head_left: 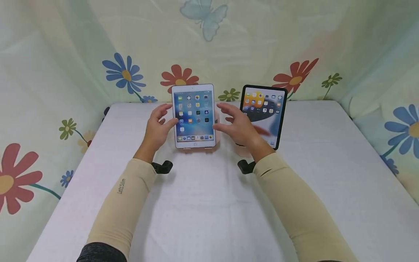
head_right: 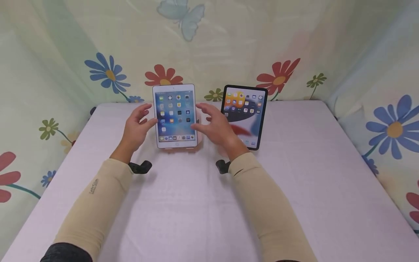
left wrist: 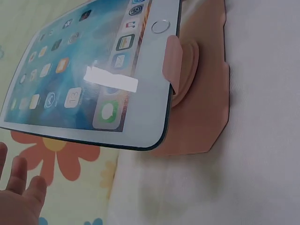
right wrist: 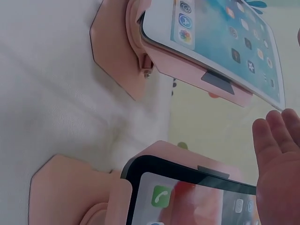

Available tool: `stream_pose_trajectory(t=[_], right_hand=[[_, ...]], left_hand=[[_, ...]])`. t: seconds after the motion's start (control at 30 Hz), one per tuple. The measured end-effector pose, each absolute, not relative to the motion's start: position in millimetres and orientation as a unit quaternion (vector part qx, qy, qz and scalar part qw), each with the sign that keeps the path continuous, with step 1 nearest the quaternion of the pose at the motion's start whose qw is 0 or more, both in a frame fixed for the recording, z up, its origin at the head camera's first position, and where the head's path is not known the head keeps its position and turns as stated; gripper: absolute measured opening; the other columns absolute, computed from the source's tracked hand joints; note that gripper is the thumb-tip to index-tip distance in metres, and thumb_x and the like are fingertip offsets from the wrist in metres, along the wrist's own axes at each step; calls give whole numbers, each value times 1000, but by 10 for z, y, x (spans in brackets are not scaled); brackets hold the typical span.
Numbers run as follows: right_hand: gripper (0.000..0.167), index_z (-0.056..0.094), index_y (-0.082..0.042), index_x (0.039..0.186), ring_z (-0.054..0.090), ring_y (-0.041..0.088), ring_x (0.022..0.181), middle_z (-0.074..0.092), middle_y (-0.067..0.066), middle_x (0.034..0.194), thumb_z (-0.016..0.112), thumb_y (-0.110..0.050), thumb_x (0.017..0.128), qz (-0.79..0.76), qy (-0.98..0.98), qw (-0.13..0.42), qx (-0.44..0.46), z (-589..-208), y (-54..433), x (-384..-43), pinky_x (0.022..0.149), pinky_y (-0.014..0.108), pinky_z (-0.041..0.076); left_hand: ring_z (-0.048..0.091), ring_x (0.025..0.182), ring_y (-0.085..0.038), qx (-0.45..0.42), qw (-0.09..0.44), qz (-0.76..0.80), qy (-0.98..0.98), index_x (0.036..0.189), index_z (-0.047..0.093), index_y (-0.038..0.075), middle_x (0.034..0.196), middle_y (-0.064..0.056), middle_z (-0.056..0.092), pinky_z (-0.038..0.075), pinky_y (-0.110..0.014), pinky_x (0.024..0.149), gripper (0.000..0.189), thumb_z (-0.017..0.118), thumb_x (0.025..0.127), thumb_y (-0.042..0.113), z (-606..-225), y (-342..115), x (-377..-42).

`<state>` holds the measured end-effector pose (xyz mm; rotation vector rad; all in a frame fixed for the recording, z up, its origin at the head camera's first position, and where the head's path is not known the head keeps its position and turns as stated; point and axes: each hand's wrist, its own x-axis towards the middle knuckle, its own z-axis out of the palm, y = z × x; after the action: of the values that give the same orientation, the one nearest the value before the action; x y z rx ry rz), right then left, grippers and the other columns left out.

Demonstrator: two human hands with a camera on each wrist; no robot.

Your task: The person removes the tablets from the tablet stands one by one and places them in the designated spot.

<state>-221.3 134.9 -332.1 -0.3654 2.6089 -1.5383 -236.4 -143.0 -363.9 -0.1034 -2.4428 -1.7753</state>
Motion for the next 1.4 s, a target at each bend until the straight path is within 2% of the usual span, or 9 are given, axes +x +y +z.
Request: stream_pose_trajectory(t=[0.13,0.37,0.7,1.1,1.27,1.4], right_hand=[[76,39,-18,163,34,29,154,34,5,168,77,-18,97,-505,854,45,-116,-3328,1333,-2268,123,48,33],[77,38,-21,162,32,29,155,32,4,170,77,-20,96,-502,856,53,-111,-3352,1273,-2366,123,51,33],[75,38,-23,162,34,30,154,32,4,170,76,-22,97,-529,839,82,-96,-3433,1169,-2489,119,49,38],[73,40,-25,162,42,32,146,34,3,168,75,-26,98,-531,839,74,-90,-3430,1119,-2557,113,50,47],[72,41,-24,161,48,31,138,34,5,166,75,-25,98,-561,821,72,-84,-3445,1074,-2583,112,48,48],[71,42,-25,161,49,30,137,35,6,166,74,-27,98,-566,818,67,-81,-3453,1065,-2604,112,48,48]], left_hand=[[35,153,-25,-27,44,-590,-806,155,49,19,167,-1,35,31,-40,125,55,68,103,17,-3646,-1408,-2427],[34,154,-24,-6,6,-603,-797,157,46,25,170,1,29,34,-40,123,59,65,103,10,-3634,-1363,-2509],[36,151,-27,-3,-17,-653,-757,156,49,20,166,-3,36,40,-43,119,56,64,104,6,-3669,-1344,-2583],[46,142,-28,2,-28,-663,-748,155,49,21,161,-6,44,43,-42,117,54,63,105,7,-3672,-1267,-2645],[46,141,-27,5,-25,-679,-734,156,47,18,160,-8,45,40,-41,119,54,62,105,7,-3688,-1279,-2655],[46,142,-27,3,-25,-690,-723,156,47,16,160,-8,45,40,-39,119,54,63,105,7,-3689,-1271,-2666]])
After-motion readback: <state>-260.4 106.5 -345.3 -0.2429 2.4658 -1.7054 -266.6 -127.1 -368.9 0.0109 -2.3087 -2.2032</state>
